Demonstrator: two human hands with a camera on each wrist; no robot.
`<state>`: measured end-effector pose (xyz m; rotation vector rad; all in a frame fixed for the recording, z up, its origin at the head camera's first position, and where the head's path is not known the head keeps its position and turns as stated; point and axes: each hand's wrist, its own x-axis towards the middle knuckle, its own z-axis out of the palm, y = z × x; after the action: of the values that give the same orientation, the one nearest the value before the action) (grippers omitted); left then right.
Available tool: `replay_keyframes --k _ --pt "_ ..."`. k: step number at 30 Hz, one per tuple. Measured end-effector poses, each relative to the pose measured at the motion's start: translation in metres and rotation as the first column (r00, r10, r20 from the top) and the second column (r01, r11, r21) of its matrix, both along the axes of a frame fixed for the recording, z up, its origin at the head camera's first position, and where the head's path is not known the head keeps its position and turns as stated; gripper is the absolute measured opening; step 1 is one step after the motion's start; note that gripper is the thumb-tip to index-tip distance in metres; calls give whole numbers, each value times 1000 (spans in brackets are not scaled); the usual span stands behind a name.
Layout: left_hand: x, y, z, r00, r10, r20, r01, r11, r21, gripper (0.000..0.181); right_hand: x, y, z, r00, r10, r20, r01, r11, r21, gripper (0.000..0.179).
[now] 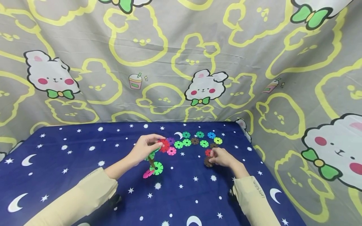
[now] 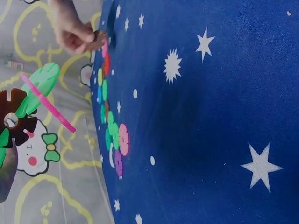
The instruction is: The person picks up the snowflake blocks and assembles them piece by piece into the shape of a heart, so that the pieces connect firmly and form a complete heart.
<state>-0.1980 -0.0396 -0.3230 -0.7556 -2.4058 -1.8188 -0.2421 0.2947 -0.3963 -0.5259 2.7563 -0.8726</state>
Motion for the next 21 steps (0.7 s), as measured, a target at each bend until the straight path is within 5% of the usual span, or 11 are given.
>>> replay_keyframes --k 7,10,15,21 --pt "1 0 1 1000 0 -2 0 1000 6 21 11 -45 19 989 74 -130 -100 972 -211 13" --pt "2 0 1 1000 4 -3 -3 1000 10 21 18 -64 28 961 99 -259 -174 943 -283 15" --pt "2 2 3 1000 20 -6 -20 1000 5 21 39 -95 51 860 119 -497 -311 893 -325 19" --pt "0 5 -1 1000 26 -2 -26 1000 13 20 34 -108 42 718 113 -687 -395 878 -269 29"
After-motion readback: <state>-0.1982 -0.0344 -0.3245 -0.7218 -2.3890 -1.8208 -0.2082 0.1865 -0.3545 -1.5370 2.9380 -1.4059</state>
